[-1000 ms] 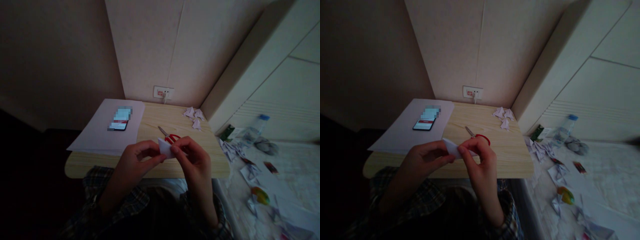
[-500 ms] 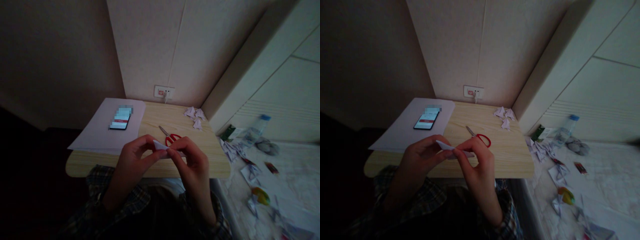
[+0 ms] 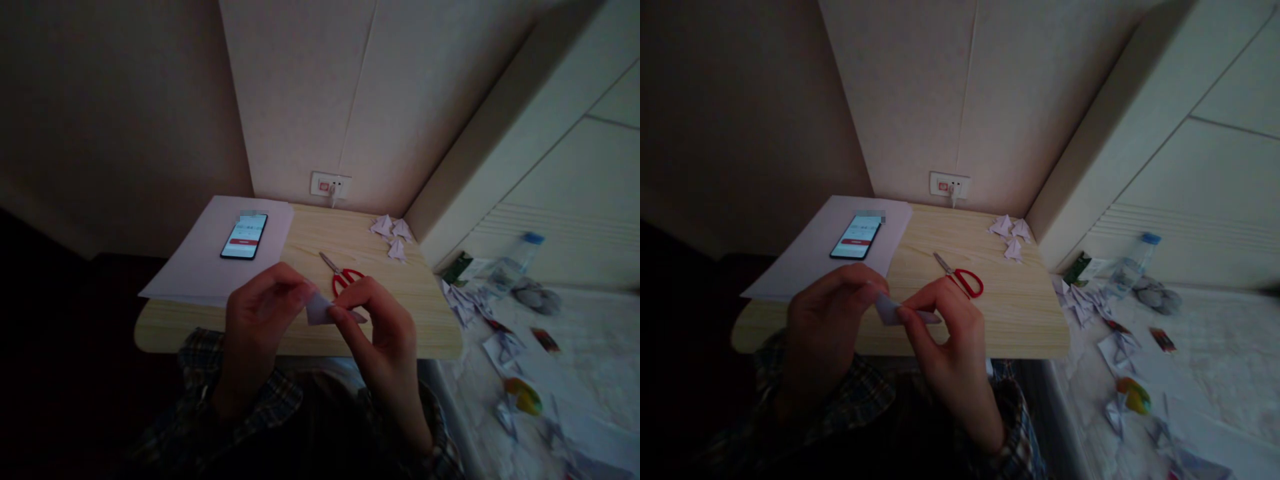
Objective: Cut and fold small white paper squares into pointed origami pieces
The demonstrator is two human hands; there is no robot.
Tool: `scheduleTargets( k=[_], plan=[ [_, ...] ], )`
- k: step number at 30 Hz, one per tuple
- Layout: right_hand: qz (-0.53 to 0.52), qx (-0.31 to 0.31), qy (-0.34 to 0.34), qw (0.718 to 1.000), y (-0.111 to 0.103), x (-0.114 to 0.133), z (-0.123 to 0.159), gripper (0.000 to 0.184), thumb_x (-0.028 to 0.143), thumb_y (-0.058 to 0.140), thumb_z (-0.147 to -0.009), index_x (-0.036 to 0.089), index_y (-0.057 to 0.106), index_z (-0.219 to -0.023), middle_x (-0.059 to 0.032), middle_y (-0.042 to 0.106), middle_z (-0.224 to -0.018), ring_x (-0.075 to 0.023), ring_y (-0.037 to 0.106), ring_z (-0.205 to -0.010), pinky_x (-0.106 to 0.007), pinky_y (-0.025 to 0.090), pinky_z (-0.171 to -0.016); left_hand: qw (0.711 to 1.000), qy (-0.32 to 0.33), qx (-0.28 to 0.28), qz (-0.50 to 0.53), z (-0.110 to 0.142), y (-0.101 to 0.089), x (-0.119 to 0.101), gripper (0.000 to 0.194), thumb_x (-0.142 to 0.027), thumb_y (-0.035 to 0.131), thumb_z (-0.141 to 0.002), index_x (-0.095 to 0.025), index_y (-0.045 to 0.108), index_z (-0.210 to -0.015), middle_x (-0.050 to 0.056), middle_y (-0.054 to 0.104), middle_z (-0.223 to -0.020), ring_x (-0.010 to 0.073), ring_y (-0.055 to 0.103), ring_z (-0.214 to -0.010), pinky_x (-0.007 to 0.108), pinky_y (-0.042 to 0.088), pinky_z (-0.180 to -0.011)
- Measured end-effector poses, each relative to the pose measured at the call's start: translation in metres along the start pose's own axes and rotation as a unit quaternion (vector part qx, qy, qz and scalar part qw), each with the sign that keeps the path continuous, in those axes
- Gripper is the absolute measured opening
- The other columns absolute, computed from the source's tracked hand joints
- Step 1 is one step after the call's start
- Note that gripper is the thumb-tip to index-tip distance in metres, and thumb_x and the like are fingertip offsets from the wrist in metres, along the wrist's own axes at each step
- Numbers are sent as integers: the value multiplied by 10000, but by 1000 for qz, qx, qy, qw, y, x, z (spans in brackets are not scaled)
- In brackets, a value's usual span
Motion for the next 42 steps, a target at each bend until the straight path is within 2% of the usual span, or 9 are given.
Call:
scheduleTargets(
  k=[6, 13, 18, 23, 28, 32, 37, 40, 42],
  plan=[
    [-3, 21, 19, 1000, 2, -2, 1, 180, 168, 665, -898, 220, 597, -740, 40, 585, -716, -140, 551, -700, -283, 424, -679, 1000, -2, 5, -3, 2, 0, -1, 167, -132, 714, -805, -228, 690, -671, -31, 646, -665, 143, 602, -673, 235, 491, -639],
    [-63, -69, 70, 993, 0, -12, 7, 205, 250, 644, -933, 232, 578, -739, 20, 584, -729, -177, 568, -765, -303, 435, -685, 991, -89, 90, 49, 1, 16, 7, 205, -43, 786, -737, -219, 701, -794, -64, 700, -746, 91, 681, -718, 150, 537, -652],
    [-27, -26, 79, 996, 8, -14, 4, 211, 240, 651, -890, 223, 577, -693, 16, 602, -690, -169, 570, -686, -302, 437, -648, 997, -60, 13, 44, -1, 5, 8, 230, -29, 786, -688, -212, 689, -788, -52, 712, -761, 113, 707, -750, 169, 564, -683],
    [-7, -20, 64, 998, 11, -13, 2, 244, 211, 656, -851, 229, 536, -640, 29, 599, -641, -161, 580, -629, -297, 428, -617, 996, -76, 6, 39, 0, 2, 12, 199, -67, 797, -706, -213, 695, -795, -40, 736, -747, 119, 715, -709, 169, 564, -636],
    [-18, -15, 55, 998, 12, -10, 4, 236, 194, 660, -855, 230, 548, -650, 31, 584, -649, -161, 566, -642, -295, 424, -622, 995, -72, -44, 52, -2, -6, 12, 218, -68, 840, -628, -210, 681, -674, -69, 695, -611, 94, 648, -563, 153, 518, -528],
    [-34, -12, 33, 999, 11, -7, 5, 239, 178, 660, -869, 230, 550, -663, 37, 562, -660, -154, 542, -648, -288, 409, -621, 994, -61, -63, 64, -3, -8, 9, 184, -111, 834, -656, -225, 690, -662, -71, 716, -597, 85, 634, -514, 169, 537, -551],
    [-28, -51, 61, 996, 4, -15, 9, 260, 230, 674, -889, 231, 559, -656, 15, 594, -696, -180, 568, -710, -311, 436, -676, 994, -92, -10, 53, -4, -2, 11, 240, -78, 820, -668, -237, 771, -841, -68, 733, -625, 92, 664, -569, 151, 531, -566],
    [-25, -76, 68, 994, 0, -19, 11, 268, 264, 677, -893, 233, 565, -651, 0, 603, -708, -200, 589, -751, -327, 459, -696, 992, -116, 45, 25, -2, 5, 17, 165, -74, 823, -646, -207, 745, -706, -44, 734, -663, 122, 686, -631, 185, 554, -614],
    [-26, -73, 61, 995, 2, -19, 11, 257, 264, 671, -894, 236, 571, -659, -2, 600, -704, -204, 597, -757, -324, 467, -687, 993, -109, 42, 0, -2, 3, 19, 130, -135, 803, -696, -202, 709, -637, -32, 713, -643, 137, 673, -632, 210, 551, -615]
  ],
)
Point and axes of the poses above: each hand's wrist, its own z-axis away from the middle knuckle, its own y-axis out of the palm, x = y × z, the point moved 7 cm from there along -z, towards the middle knuckle
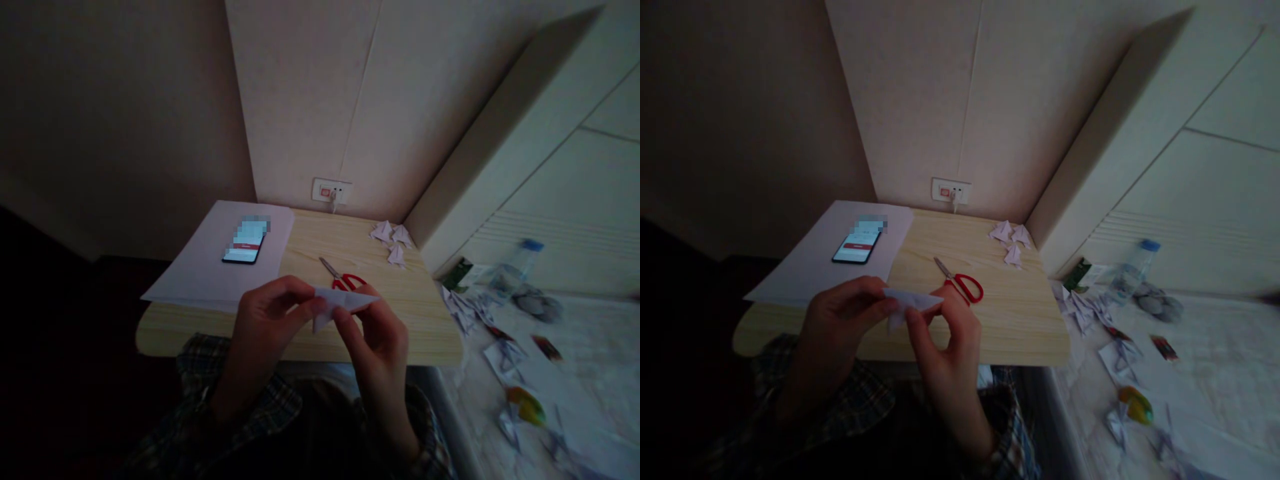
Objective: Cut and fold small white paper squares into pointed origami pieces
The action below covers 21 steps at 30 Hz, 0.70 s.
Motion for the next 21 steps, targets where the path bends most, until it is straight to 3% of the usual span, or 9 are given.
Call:
scheduleTargets(
  k=[3, 8, 12, 21],
  plan=[
    [4, -10, -10, 1000, 1, -1, 0, 247, 263, 674, -885, 240, 568, -663, 1, 588, -687, -203, 598, -749, -319, 473, -677, 1000, 13, -11, -26, 0, -1, 0, 125, -187, 759, -751, -208, 698, -643, -29, 689, -632, 141, 638, -621, 223, 524, -596],
    [2, -38, 15, 999, -3, -9, 1, 238, 282, 666, -879, 241, 556, -672, 3, 593, -693, -205, 598, -741, -356, 499, -739, 998, -38, 49, -12, -1, 10, 3, 153, -194, 770, -714, -198, 640, -635, -31, 657, -632, 145, 623, -636, 230, 505, -615],
    [-9, -44, 26, 999, -3, -15, 1, 236, 301, 685, -867, 238, 562, -677, -6, 615, -718, -228, 629, -815, -386, 509, -797, 997, -18, 69, -35, -1, 12, 0, 236, -232, 698, -790, -201, 575, -592, -49, 574, -576, 119, 555, -587, 212, 452, -588],
    [5, -64, 33, 997, -9, -14, -2, 234, 315, 672, -873, 226, 582, -676, -2, 644, -682, -189, 616, -682, -323, 512, -670, 992, -36, 101, -61, -3, 14, -4, 154, -216, 736, -714, -202, 615, -620, -28, 610, -606, 148, 580, -615, 245, 470, -618]
  ],
)
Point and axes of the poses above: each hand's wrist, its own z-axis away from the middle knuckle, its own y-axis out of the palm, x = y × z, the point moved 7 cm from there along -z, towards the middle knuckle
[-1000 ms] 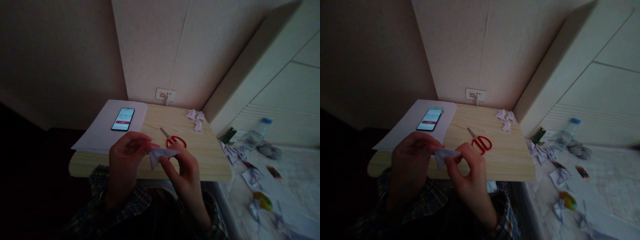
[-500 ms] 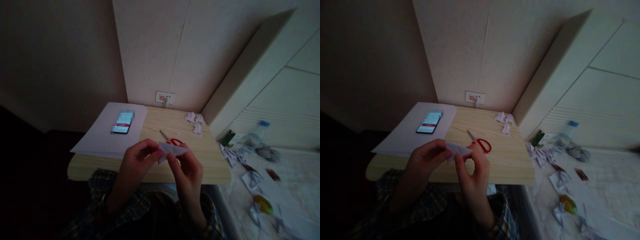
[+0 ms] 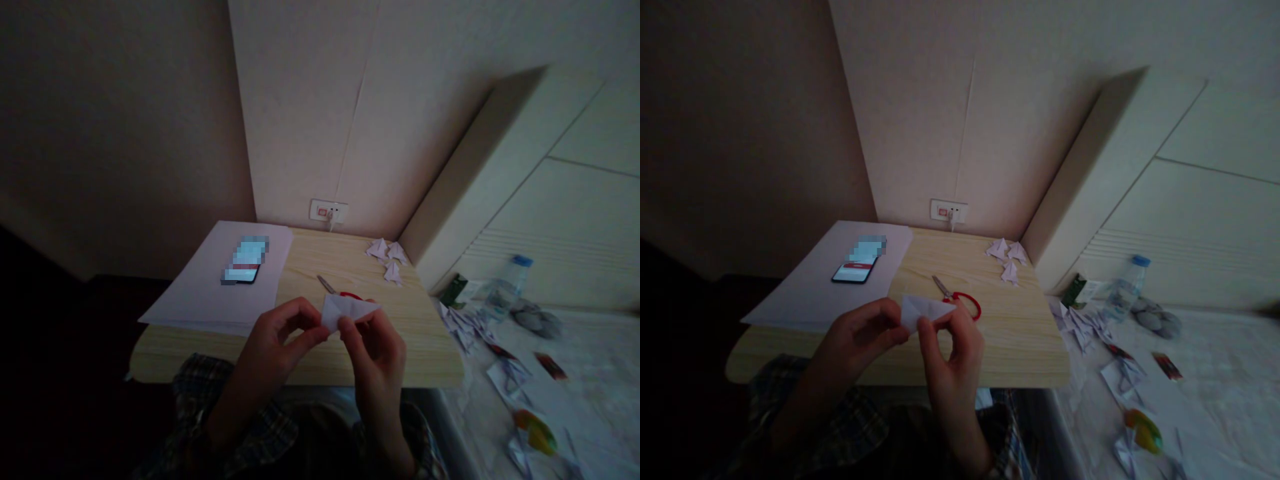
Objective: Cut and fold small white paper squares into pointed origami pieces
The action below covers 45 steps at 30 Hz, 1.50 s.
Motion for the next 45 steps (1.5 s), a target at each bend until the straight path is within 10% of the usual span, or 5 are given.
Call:
scheduleTargets(
  k=[9, 19, 26, 34, 45],
  plan=[
    [75, -26, -157, 984, -4, 18, 0, 184, 181, 645, -937, 210, 638, -756, 5, 661, -708, -170, 654, -693, -285, 544, -624, 999, -26, 33, 24, 0, 2, 11, 214, -277, 752, -749, -190, 617, -608, -60, 556, -461, 105, 488, -446, 217, 382, -488],
    [162, -20, -388, 907, -16, 29, 20, 311, 109, 641, -934, 294, 753, -1157, -22, 690, -784, -176, 639, -677, -301, 510, -544, 984, 24, 37, 172, 3, 2, 9, 523, -698, 716, -771, -177, 723, -814, 31, 741, -686, 152, 667, -582, 222, 478, -520],
    [180, 7, -430, 885, -12, 31, 25, 256, 102, 587, -972, 202, 713, -1172, -52, 679, -835, -186, 621, -750, -312, 510, -592, 986, -6, -38, 161, 17, 0, -5, 141, -128, 848, -680, -219, 751, -726, -45, 716, -706, 105, 667, -682, 163, 502, -649],
    [76, 64, -272, 957, -2, 27, 8, 167, 102, 567, -936, 233, 620, -846, -9, 622, -787, -173, 601, -758, -303, 493, -685, 995, 98, -18, 3, 12, -9, -12, 155, -112, 730, -761, -208, 690, -646, -46, 626, -674, 104, 599, -658, 179, 475, -647],
    [57, 158, -144, 975, 13, 18, -5, 328, 249, 537, -986, 219, 505, -660, 43, 554, -625, -125, 545, -611, -230, 431, -604, 997, 25, 45, -64, 5, -2, 5, 207, -269, 687, -797, -188, 620, -618, -43, 580, -591, 121, 554, -591, 210, 439, -581]
  ],
)
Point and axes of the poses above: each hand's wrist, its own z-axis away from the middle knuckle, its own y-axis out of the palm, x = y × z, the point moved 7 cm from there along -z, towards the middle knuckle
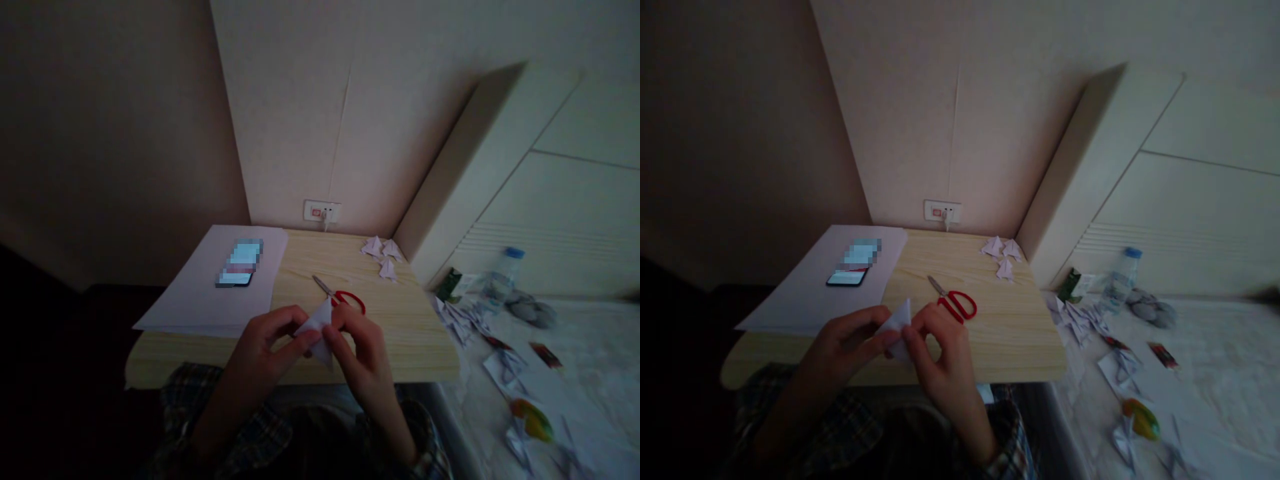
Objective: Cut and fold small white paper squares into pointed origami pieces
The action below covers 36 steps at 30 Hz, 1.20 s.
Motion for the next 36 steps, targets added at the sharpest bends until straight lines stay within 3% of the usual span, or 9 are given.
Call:
scheduleTargets(
  k=[5, 9, 12, 14, 17, 21, 26, 31, 36],
  plan=[
    [32, 7, 32, 999, 0, -10, -2, 376, 296, 421, -1027, 226, 529, -673, 16, 595, -654, -146, 578, -644, -250, 466, -632, 999, 3, -28, 25, 3, -3, -1, 185, -253, 679, -803, -195, 657, -628, -38, 626, -600, 129, 599, -600, 212, 461, -589],
    [133, -18, 91, 987, -7, -53, -2, 178, 223, 515, -965, 195, 676, -894, -88, 703, -916, -228, 647, -865, -350, 519, -772, 992, -14, -122, 43, 8, -11, -5, 179, -223, 694, -755, -201, 646, -584, -47, 613, -568, 124, 590, -581, 220, 464, -603],
    [215, -22, 128, 968, -9, -92, 4, 178, 123, 564, -899, 159, 702, -1006, -160, 698, -1050, -298, 634, -1012, -489, 506, -917, 984, -21, -162, 66, 11, -12, -9, 134, -204, 715, -718, -205, 661, -595, -52, 614, -571, 122, 593, -573, 228, 476, -613],
    [250, -10, 144, 957, -9, -113, 9, 179, 101, 576, -907, 150, 711, -1013, -165, 700, -1077, -291, 651, -1007, -497, 521, -924, 982, -20, -172, 71, 12, -12, -12, 109, -198, 722, -706, -206, 673, -609, -54, 608, -567, 123, 593, -570, 234, 484, -621],
    [286, 11, 154, 946, -7, -132, 15, 140, 230, 628, -968, 161, 691, -1073, -98, 699, -1135, -238, 674, -1013, -461, 559, -912, 979, -15, -190, 76, 13, -12, -14, 68, -178, 726, -695, -207, 685, -649, -56, 592, -562, 123, 575, -569, 227, 479, -593],
    [311, 29, 168, 935, -5, -142, 16, 294, 333, 646, -977, 169, 641, -1221, -89, 673, -1237, -241, 681, -1058, -461, 584, -900, 979, -3, -189, 77, 12, -13, -10, 52, -189, 688, -741, -209, 679, -694, -60, 573, -594, 110, 544, -562, 207, 459, -559],
    [311, 47, 199, 928, -5, -145, 16, 311, 335, 644, -978, 177, 632, -1246, -95, 665, -1262, -243, 680, -1065, -461, 586, -900, 989, 28, -138, 33, 7, -13, -8, 240, -237, 651, -800, -197, 597, -569, -50, 516, -546, 104, 501, -536, 203, 409, -524],
    [264, 67, 226, 935, -8, -147, 14, 300, 337, 644, -979, 169, 637, -1228, -85, 685, -1202, -222, 698, -993, -427, 604, -846, 991, 16, -129, 37, 6, -12, -10, 144, -211, 687, -784, -193, 685, -640, -32, 622, -580, 123, 578, -542, 208, 465, -521],
    [195, 68, 223, 953, -8, -142, 11, 268, 329, 640, -985, 157, 646, -1191, -66, 707, -1111, -192, 711, -900, -385, 616, -782, 984, 0, -162, 79, 7, -13, -9, 75, -186, 735, -741, -203, 711, -673, -33, 672, -622, 120, 614, -574, 192, 495, -534]
  ],
)
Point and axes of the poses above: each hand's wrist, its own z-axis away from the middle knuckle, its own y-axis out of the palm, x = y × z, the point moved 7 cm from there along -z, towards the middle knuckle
